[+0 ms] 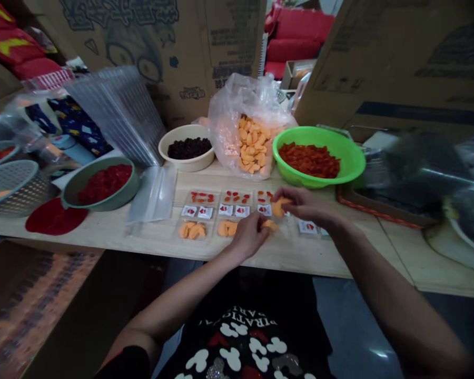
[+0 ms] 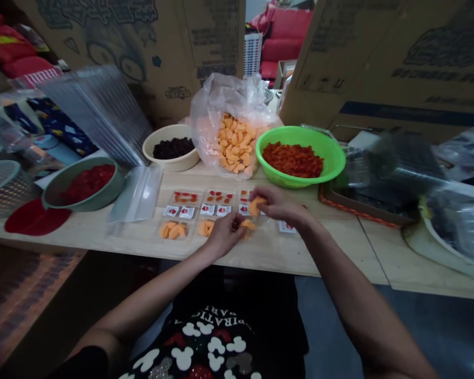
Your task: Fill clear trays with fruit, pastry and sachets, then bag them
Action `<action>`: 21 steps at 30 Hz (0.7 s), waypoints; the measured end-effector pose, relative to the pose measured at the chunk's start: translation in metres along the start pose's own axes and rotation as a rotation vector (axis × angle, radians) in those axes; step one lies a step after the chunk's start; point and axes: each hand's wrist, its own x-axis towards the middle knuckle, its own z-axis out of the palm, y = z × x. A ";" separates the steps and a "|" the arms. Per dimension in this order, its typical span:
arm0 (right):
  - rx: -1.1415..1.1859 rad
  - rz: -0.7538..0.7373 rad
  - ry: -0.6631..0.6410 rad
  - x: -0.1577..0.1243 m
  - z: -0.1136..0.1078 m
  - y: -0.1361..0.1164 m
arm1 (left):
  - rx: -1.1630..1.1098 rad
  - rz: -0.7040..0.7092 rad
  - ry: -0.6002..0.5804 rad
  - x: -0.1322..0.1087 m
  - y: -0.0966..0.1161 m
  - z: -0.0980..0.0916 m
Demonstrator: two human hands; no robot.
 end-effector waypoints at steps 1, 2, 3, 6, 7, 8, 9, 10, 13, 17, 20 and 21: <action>-0.066 0.017 -0.004 -0.014 0.006 0.009 | 0.064 0.027 0.011 0.001 -0.002 0.006; -0.133 0.034 0.000 -0.026 0.012 0.019 | 0.127 0.055 0.019 0.003 -0.003 0.011; -0.189 0.047 0.003 -0.033 0.019 0.028 | 0.189 0.081 0.025 0.004 -0.004 0.014; -0.328 -0.004 0.033 -0.044 0.038 0.048 | 0.349 0.129 0.025 0.006 -0.006 0.014; -0.382 -0.057 0.056 -0.046 0.043 0.052 | 0.389 0.143 0.019 0.006 -0.006 0.013; -0.441 -0.113 0.093 -0.047 0.045 0.055 | 0.423 0.172 0.005 0.005 -0.006 0.010; -0.500 -0.156 0.142 -0.050 0.046 0.056 | 0.455 0.221 -0.020 0.003 -0.006 0.007; -0.550 -0.177 0.193 -0.053 0.046 0.056 | 0.492 0.287 -0.059 0.000 -0.006 0.004; -0.613 -0.149 0.254 -0.070 0.046 0.052 | 0.617 0.484 -0.264 -0.010 -0.007 -0.007; -0.627 -0.198 0.066 -0.091 0.059 0.049 | 0.711 0.555 -0.455 -0.018 -0.009 -0.016; -0.696 -0.210 0.028 -0.094 0.069 0.049 | 0.752 0.589 -0.471 -0.013 -0.009 -0.018; -0.711 -0.206 0.052 -0.094 0.070 0.051 | 0.767 0.608 -0.461 -0.009 -0.007 -0.018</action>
